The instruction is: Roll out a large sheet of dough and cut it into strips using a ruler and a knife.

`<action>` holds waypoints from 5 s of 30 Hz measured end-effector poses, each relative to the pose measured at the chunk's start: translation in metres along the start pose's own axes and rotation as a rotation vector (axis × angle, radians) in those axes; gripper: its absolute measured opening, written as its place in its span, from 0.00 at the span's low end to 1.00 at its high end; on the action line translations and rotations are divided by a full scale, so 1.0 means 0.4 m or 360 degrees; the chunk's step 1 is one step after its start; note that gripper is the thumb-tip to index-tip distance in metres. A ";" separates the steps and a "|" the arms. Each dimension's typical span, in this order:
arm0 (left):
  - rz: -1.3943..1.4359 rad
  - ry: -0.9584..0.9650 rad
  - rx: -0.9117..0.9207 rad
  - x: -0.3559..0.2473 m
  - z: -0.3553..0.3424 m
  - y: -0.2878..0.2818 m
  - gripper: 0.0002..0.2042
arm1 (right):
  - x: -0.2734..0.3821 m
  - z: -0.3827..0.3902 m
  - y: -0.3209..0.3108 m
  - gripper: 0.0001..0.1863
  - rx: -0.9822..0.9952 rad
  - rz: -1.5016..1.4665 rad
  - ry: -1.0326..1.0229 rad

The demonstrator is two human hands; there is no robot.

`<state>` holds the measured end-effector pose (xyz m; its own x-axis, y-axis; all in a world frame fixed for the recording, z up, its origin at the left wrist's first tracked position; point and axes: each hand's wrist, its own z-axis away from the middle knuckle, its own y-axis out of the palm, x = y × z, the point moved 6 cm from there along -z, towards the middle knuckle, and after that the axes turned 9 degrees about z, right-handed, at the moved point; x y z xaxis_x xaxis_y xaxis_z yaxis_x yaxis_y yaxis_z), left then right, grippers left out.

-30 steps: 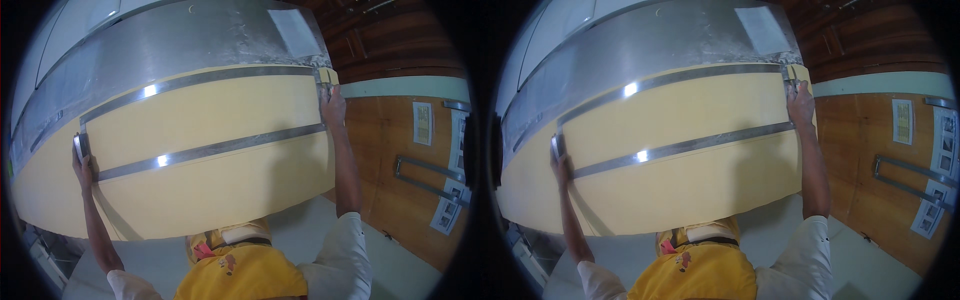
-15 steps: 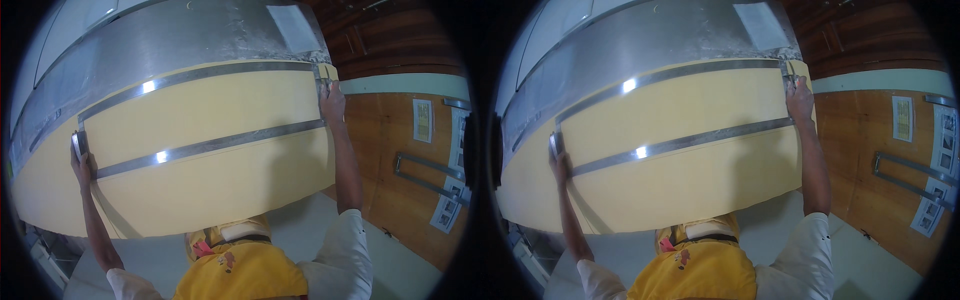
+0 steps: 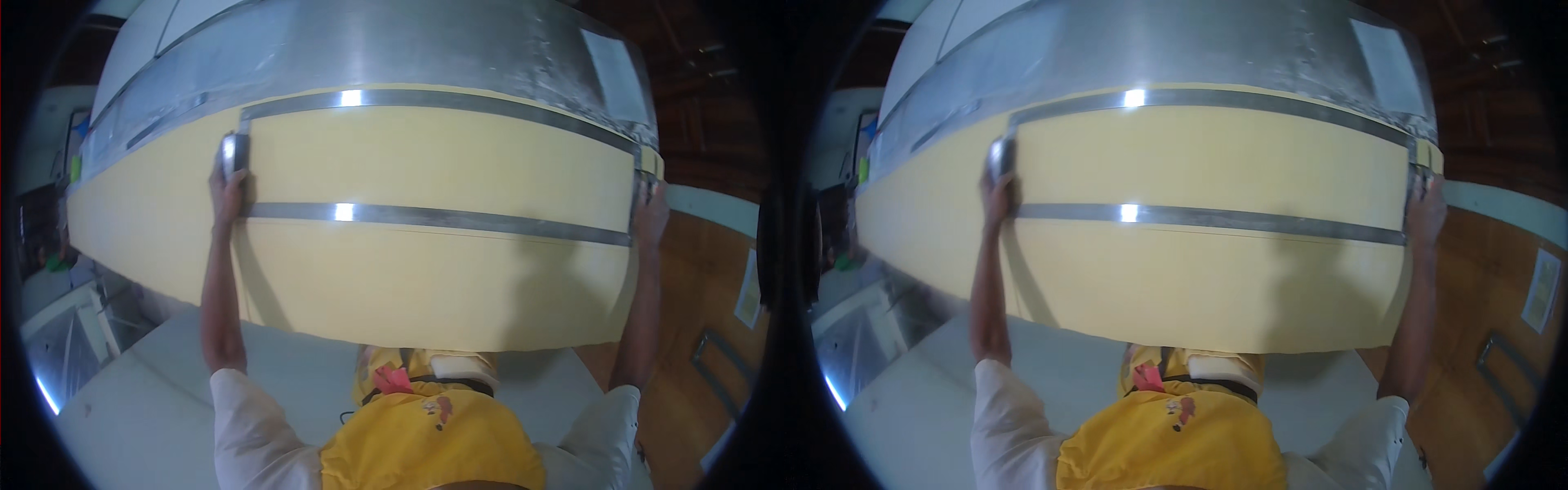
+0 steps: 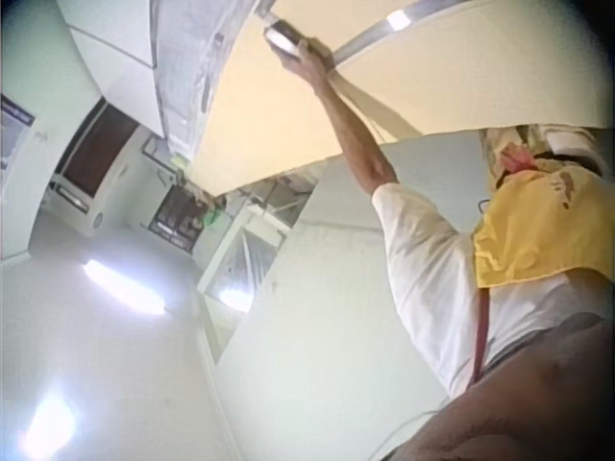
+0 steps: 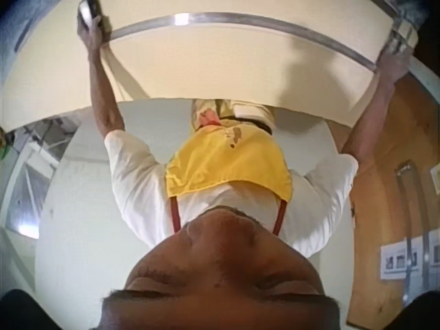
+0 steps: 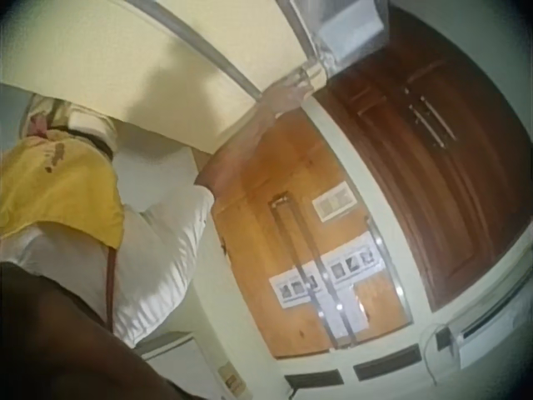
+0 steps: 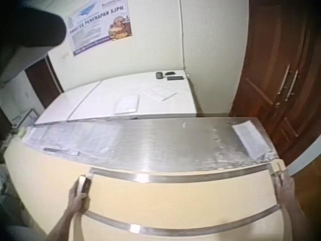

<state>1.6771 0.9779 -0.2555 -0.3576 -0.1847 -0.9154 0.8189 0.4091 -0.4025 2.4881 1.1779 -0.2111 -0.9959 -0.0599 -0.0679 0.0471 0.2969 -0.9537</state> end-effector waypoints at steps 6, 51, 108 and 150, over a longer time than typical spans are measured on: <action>-0.0072 0.0202 0.0046 -0.055 0.000 0.059 0.36 | -0.037 0.013 0.028 0.12 0.0057 -0.0014 0.0096; -0.0618 0.1079 0.0357 0.029 -0.283 -0.016 0.19 | 1.908 0.122 -0.178 0.10 0.0199 -0.1044 -0.0117; -0.1196 0.0817 0.1266 -0.240 0.036 0.392 0.65 | 1.631 -0.101 -0.078 0.20 0.0748 -0.0933 -0.1576; -0.1792 0.0618 0.1335 -0.421 0.109 0.718 0.72 | 1.016 -0.242 -0.002 0.16 0.0889 -0.0104 -0.2339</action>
<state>1.9922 1.0876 -0.2167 -0.9592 0.2551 -0.1220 -0.0036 -0.4426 -0.8967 2.0761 1.2457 -0.2096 -0.0697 -0.9944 0.0790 0.3614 -0.0990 -0.9271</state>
